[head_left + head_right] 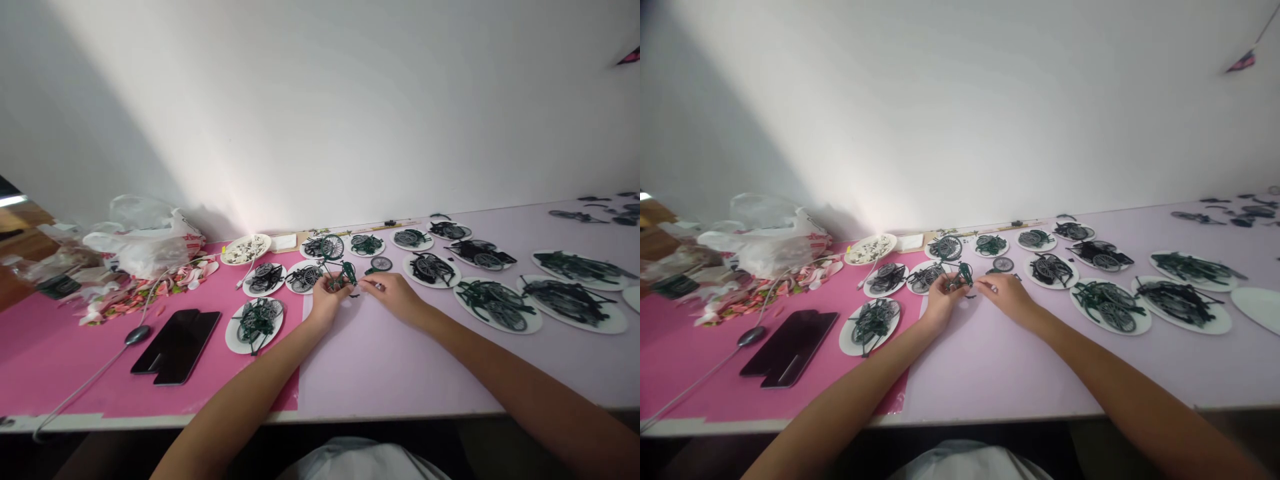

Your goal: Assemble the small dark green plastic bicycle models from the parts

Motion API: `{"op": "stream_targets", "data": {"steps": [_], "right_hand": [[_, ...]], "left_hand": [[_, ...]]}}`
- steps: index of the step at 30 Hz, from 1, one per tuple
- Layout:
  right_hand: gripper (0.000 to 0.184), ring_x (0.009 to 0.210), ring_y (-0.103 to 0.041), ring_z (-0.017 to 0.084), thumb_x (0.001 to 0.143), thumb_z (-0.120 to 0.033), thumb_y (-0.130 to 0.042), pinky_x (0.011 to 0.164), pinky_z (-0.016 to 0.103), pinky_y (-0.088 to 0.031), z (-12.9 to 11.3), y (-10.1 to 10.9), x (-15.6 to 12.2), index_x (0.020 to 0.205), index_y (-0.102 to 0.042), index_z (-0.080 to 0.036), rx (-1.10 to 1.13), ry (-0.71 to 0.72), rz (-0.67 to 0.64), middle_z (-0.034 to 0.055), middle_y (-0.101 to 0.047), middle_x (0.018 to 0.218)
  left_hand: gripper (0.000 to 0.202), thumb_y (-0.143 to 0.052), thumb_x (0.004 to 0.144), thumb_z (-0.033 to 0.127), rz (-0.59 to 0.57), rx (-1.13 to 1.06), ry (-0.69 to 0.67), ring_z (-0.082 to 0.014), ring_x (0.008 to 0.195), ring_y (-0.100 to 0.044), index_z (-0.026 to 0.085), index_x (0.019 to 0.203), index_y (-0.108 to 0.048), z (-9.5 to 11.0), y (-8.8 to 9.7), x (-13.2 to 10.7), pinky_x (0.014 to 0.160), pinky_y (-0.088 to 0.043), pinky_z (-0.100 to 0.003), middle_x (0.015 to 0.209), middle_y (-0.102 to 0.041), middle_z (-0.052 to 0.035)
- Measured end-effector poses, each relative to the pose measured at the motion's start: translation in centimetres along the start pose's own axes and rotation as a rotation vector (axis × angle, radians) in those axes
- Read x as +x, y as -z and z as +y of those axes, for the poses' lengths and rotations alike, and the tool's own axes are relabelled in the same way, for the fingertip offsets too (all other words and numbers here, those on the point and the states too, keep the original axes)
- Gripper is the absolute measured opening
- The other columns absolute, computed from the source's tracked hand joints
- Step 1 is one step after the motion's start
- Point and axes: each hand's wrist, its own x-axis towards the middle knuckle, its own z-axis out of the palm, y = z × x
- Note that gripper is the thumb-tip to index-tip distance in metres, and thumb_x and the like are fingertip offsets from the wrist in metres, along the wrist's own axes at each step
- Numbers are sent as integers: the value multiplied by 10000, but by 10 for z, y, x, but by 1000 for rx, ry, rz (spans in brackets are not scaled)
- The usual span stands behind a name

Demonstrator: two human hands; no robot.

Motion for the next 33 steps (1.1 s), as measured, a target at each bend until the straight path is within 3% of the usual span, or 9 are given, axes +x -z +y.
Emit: {"op": "stream_targets", "data": {"steps": [9, 21, 33], "right_hand": [[237, 828, -726, 236, 988, -357, -586, 753, 326, -503, 10, -1, 0, 942, -807, -286, -202, 111, -6, 56, -808, 952], [352, 654, -618, 201, 1008, -348, -512, 614, 306, -329, 6, -1, -2, 791, -774, -256, -343, 152, -14, 60, -716, 699], [395, 642, -600, 160, 1057, -321, -464, 599, 290, -272, 5, -2, -3, 812, -754, -212, -582, 228, -30, 41, -702, 690]], "left_hand": [[526, -935, 549, 257, -5, 48, -68, -180, 825, -706, 172, 957, -615, -9, 2, 3, 830, -563, -352, 931, -731, -51], [466, -917, 613, 240, -30, 174, -157, -181, 815, -717, 170, 962, -616, -12, 0, 1, 781, -583, -332, 937, -739, -70], [470, -905, 616, 225, -23, 211, -161, -179, 818, -724, 172, 981, -614, -12, 2, 2, 773, -579, -313, 945, -747, -66]]}}
